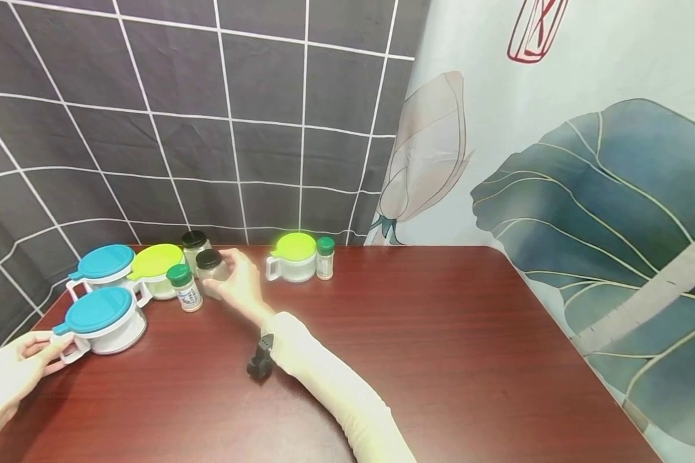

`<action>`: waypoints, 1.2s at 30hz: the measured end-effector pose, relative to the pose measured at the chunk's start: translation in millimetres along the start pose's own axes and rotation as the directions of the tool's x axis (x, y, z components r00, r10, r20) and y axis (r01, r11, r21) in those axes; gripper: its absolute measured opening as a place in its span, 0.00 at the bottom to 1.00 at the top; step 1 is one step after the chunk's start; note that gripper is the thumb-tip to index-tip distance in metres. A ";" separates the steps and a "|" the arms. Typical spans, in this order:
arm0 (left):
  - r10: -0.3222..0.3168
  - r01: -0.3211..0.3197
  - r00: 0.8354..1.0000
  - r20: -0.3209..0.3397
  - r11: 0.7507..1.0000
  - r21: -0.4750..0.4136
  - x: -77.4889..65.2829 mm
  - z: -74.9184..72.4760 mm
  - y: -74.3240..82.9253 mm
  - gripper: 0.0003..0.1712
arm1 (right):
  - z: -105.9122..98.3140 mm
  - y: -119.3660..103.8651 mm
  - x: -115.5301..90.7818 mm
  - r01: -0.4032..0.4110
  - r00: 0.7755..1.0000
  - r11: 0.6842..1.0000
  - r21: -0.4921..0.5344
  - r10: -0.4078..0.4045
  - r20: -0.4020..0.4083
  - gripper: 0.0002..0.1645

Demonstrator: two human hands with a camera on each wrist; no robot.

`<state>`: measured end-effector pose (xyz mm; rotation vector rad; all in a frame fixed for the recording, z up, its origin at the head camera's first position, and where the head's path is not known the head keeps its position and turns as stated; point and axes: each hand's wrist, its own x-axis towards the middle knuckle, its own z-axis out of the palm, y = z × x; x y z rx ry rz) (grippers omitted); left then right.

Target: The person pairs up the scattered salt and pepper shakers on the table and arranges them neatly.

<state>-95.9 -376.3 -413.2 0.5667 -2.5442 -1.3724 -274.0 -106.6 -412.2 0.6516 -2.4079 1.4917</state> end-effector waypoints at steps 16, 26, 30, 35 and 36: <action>-0.005 0.002 0.997 -0.072 0.999 -0.046 -8.3 3.3 12.2 0.20 | -4.6 0.8 -0.4 0.005 1.000 0.995 0.097 -0.006 0.008 0.31; 0.011 -0.013 0.999 -0.042 0.998 -0.065 -11.2 0.2 15.5 0.07 | -14.1 -1.3 -6.2 0.034 0.999 0.994 0.103 -0.036 0.020 0.31; 0.015 -0.016 0.999 -0.030 0.998 -0.057 -14.6 0.2 17.8 0.05 | -17.3 -0.4 -7.2 0.045 0.999 0.994 0.103 -0.047 0.019 0.31; 0.030 -0.031 0.999 -0.023 0.999 -0.042 -18.7 2.8 22.7 0.07 | -22.3 -0.8 -8.9 0.042 0.999 0.996 0.072 -0.043 0.018 0.31; 0.037 -0.038 0.999 -0.021 0.998 -0.047 -19.4 3.7 23.7 0.07 | -23.2 -1.0 -9.3 0.043 0.999 0.997 0.067 -0.045 0.019 0.31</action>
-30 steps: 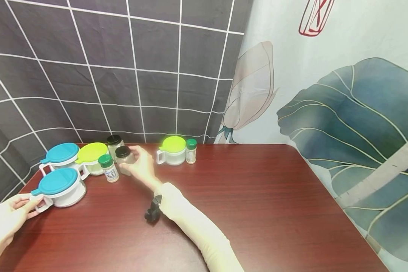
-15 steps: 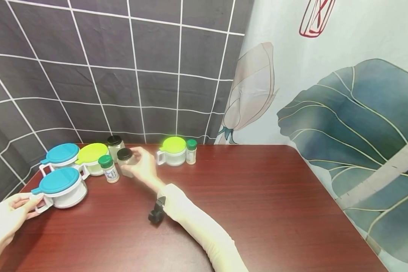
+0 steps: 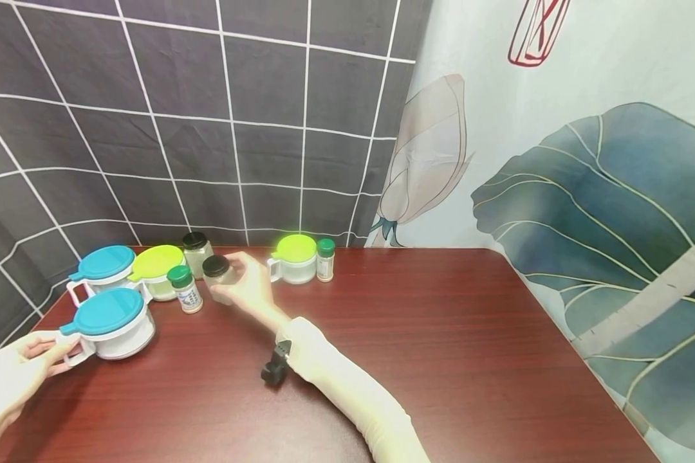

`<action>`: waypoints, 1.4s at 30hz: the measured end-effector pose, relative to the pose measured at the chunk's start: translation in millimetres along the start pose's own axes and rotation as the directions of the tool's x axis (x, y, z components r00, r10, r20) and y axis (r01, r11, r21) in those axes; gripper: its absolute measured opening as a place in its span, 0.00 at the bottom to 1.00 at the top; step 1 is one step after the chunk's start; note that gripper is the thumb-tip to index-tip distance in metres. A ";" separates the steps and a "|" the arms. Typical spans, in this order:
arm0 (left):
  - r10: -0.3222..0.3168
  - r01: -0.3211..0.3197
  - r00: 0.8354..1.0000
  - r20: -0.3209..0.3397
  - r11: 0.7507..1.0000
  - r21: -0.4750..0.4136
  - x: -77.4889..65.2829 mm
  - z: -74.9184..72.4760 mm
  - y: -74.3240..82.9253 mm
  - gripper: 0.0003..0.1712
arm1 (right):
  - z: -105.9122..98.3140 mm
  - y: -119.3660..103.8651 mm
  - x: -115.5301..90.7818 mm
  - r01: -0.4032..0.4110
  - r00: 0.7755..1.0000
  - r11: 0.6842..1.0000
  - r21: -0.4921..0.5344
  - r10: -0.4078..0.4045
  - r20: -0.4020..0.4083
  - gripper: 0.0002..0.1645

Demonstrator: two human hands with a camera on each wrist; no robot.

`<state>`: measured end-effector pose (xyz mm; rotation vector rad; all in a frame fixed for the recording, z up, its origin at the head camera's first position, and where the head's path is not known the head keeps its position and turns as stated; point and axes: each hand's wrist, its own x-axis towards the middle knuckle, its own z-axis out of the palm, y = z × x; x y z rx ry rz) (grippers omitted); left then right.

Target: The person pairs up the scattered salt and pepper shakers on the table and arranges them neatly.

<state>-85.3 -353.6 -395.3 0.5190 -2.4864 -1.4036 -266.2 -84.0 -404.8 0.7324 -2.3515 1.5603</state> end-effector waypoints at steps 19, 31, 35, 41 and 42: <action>0.048 -0.046 0.996 0.070 0.999 -0.023 -6.8 16.9 18.8 0.07 | -29.0 -10.2 -14.2 0.042 0.999 0.998 0.043 -0.043 0.028 0.31; 0.060 -0.064 0.993 0.097 0.997 0.047 -4.1 32.7 34.1 0.23 | -47.7 -13.1 -23.8 0.026 0.999 0.996 0.080 -0.029 0.035 0.31; 0.081 -0.087 0.990 0.113 0.995 0.046 -3.9 38.8 37.3 0.23 | -53.9 -12.5 -26.8 0.037 0.999 0.998 0.053 -0.038 0.030 0.31; 0.090 -0.096 0.988 0.125 0.995 0.040 -4.4 45.5 40.0 0.20 | -63.8 -9.6 -30.5 0.033 0.999 0.998 0.057 -0.035 0.033 0.31; 0.093 -0.099 0.988 0.126 0.994 0.038 -4.3 46.8 40.7 0.20 | -65.8 -9.2 -31.0 0.030 0.999 0.997 0.069 -0.032 0.031 0.31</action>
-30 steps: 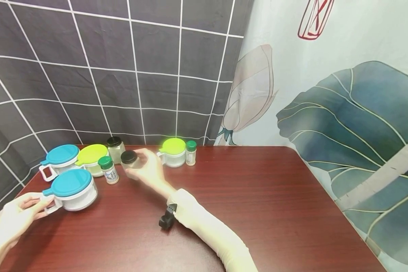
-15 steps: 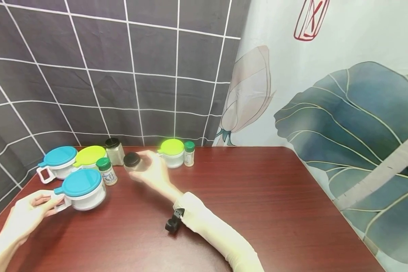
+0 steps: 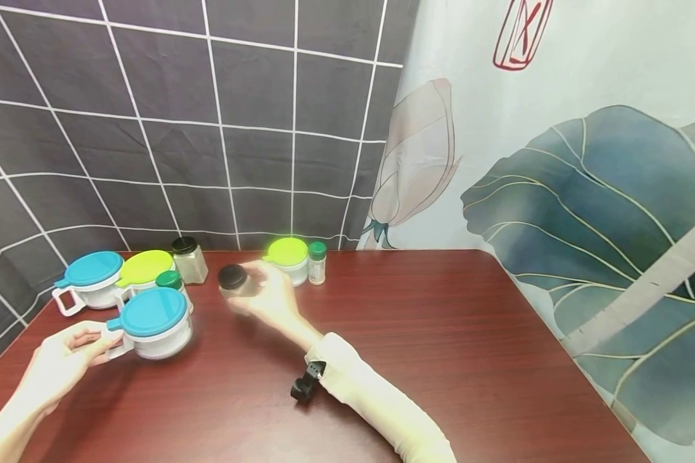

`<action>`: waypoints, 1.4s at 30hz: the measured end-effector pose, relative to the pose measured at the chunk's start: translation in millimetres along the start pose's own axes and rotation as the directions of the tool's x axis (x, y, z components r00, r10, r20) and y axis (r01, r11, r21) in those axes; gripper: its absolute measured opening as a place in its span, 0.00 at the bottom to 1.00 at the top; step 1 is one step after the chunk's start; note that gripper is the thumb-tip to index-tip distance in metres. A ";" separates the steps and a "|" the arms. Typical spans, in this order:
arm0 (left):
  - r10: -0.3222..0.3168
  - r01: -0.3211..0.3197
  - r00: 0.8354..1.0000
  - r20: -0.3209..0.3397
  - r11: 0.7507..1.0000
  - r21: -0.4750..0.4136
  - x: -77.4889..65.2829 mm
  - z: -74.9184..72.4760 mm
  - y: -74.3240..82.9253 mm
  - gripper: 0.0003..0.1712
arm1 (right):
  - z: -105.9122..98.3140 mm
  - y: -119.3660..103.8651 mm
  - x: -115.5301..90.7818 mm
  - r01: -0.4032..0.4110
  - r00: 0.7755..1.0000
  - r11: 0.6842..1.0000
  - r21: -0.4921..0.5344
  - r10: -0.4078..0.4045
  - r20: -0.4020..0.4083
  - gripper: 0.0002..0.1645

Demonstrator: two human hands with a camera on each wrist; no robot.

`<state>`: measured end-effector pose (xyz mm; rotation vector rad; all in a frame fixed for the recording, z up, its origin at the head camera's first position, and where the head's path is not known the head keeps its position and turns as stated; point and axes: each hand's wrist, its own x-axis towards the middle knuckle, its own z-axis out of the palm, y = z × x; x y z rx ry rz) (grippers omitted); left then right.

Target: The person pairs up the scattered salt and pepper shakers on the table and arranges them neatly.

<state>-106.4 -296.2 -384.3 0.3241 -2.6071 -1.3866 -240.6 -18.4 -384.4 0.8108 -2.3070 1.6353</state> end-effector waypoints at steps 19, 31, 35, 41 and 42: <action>-0.004 0.003 0.999 0.040 1.000 0.010 3.1 23.8 23.8 0.20 | -25.0 8.9 -12.4 -0.045 0.999 0.999 0.009 0.045 -0.023 0.32; 0.013 -0.009 0.996 0.087 0.999 -0.040 6.5 39.7 37.5 0.21 | -39.1 12.5 -17.3 -0.013 0.999 0.999 -0.039 0.011 -0.034 0.32; 0.017 -0.013 0.996 0.087 0.999 -0.048 7.9 46.2 41.1 0.21 | -45.8 13.6 -19.6 -0.002 1.000 0.998 -0.068 0.000 -0.031 0.31; 0.023 -0.016 0.995 0.093 0.998 -0.067 9.3 55.4 46.9 0.20 | -55.9 18.3 -22.9 -0.005 1.000 0.996 -0.086 0.003 -0.030 0.31; 0.022 -0.016 0.995 0.096 0.997 -0.071 9.6 56.9 47.9 0.20 | -57.6 19.1 -23.3 -0.004 0.999 0.997 -0.083 0.001 -0.032 0.31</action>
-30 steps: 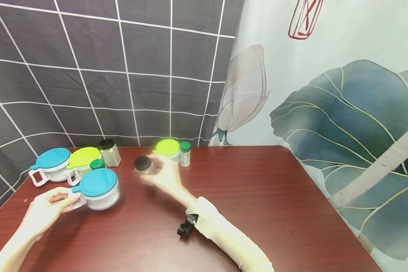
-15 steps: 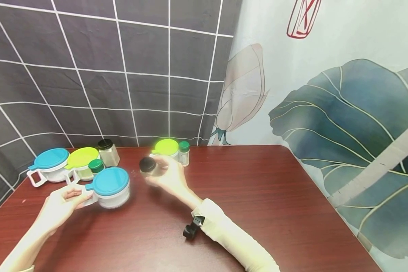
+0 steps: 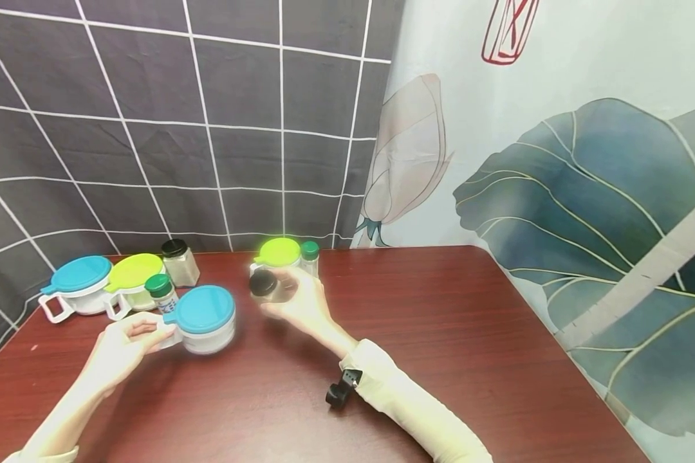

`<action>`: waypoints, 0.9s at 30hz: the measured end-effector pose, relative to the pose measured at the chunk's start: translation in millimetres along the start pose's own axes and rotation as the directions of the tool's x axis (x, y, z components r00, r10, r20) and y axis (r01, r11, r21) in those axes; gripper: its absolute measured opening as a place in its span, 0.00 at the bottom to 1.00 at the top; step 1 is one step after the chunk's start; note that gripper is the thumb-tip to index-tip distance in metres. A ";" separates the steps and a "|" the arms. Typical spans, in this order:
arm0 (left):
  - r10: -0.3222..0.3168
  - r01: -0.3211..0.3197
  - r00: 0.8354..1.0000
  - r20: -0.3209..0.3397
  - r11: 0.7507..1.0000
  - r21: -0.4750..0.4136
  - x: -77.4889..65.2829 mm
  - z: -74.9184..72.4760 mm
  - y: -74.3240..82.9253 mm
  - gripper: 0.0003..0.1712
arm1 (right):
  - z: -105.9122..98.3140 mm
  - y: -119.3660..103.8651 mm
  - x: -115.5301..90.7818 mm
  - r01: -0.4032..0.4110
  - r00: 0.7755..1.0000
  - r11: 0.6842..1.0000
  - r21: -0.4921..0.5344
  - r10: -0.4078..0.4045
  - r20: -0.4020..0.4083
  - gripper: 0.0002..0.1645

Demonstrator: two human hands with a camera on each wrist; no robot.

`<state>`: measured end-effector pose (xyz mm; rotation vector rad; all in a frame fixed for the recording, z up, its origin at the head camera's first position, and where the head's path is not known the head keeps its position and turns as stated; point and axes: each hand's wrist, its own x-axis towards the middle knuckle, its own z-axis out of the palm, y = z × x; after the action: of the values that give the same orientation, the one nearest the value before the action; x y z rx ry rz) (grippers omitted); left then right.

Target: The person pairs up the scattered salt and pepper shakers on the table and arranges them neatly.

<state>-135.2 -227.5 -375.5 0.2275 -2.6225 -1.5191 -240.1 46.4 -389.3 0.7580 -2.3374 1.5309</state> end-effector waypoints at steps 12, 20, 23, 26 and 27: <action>0.008 -0.007 1.000 0.023 0.999 -0.034 4.0 17.0 8.9 0.18 | -19.1 6.4 -5.9 -0.006 1.000 1.000 0.028 0.007 -0.021 0.31; 0.008 -0.006 0.999 0.039 1.000 -0.030 8.6 25.2 17.5 0.19 | -31.0 9.6 -7.6 -0.019 0.999 1.000 0.005 0.020 -0.038 0.32; 0.004 -0.002 0.999 0.052 0.999 -0.038 10.2 29.3 20.0 0.18 | -35.6 12.1 -10.7 -0.039 0.998 0.999 0.012 0.039 -0.045 0.32; 0.011 -0.009 0.998 0.059 0.999 -0.033 11.8 33.4 21.4 0.18 | -39.7 15.8 -13.9 -0.053 0.997 0.998 0.016 0.053 -0.051 0.32; 0.013 -0.011 0.998 0.061 0.999 -0.035 12.4 34.9 21.7 0.18 | -41.1 17.2 -14.8 -0.055 0.997 0.998 0.018 0.056 -0.054 0.32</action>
<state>-154.8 -189.4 -373.8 0.1651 -2.6358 -1.5917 -240.2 93.3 -392.4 0.6515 -2.3282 1.5746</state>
